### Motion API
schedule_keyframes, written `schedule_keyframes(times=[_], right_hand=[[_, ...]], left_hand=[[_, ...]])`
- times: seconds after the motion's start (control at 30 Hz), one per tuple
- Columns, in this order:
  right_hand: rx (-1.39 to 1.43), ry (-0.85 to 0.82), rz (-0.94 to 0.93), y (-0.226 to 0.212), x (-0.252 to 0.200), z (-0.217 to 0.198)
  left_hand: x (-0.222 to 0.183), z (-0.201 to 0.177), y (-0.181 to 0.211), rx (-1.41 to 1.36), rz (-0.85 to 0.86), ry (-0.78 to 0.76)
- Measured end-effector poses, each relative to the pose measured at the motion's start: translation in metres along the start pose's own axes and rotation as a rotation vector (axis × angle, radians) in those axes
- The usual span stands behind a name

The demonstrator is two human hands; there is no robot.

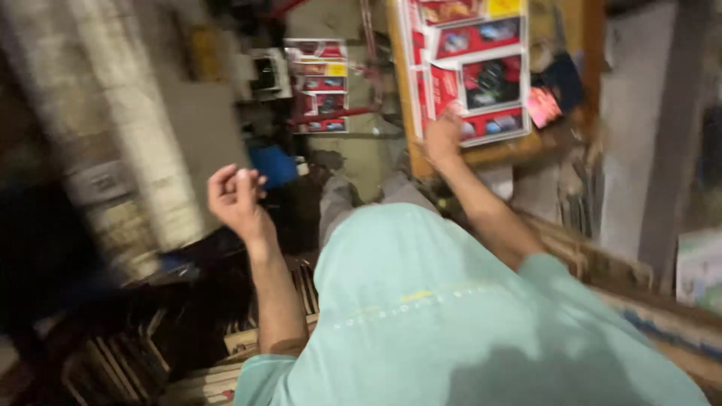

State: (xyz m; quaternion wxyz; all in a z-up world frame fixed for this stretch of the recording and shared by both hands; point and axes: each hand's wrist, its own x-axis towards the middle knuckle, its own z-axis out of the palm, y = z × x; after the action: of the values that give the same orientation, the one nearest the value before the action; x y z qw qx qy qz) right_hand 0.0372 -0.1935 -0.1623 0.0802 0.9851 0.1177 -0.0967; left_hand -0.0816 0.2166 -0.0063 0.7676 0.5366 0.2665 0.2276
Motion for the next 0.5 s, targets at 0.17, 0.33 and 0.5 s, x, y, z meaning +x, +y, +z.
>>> schedule_keyframes(times=[0.17,0.33,0.5], right_hand=[[1.003,0.059,0.404,0.029,0.008,0.030],[0.580,-0.250,0.097,0.054,0.016,-0.013],[1.311,-0.475,-0.042,0.127,0.010,0.001]], left_hand=[[-0.043,0.094,-0.130,0.183,-0.213,-0.403],[-0.096,0.177,-0.270,0.341,-0.346,-0.899],[-0.128,0.255,-0.298,0.480,-0.495,-0.722]])
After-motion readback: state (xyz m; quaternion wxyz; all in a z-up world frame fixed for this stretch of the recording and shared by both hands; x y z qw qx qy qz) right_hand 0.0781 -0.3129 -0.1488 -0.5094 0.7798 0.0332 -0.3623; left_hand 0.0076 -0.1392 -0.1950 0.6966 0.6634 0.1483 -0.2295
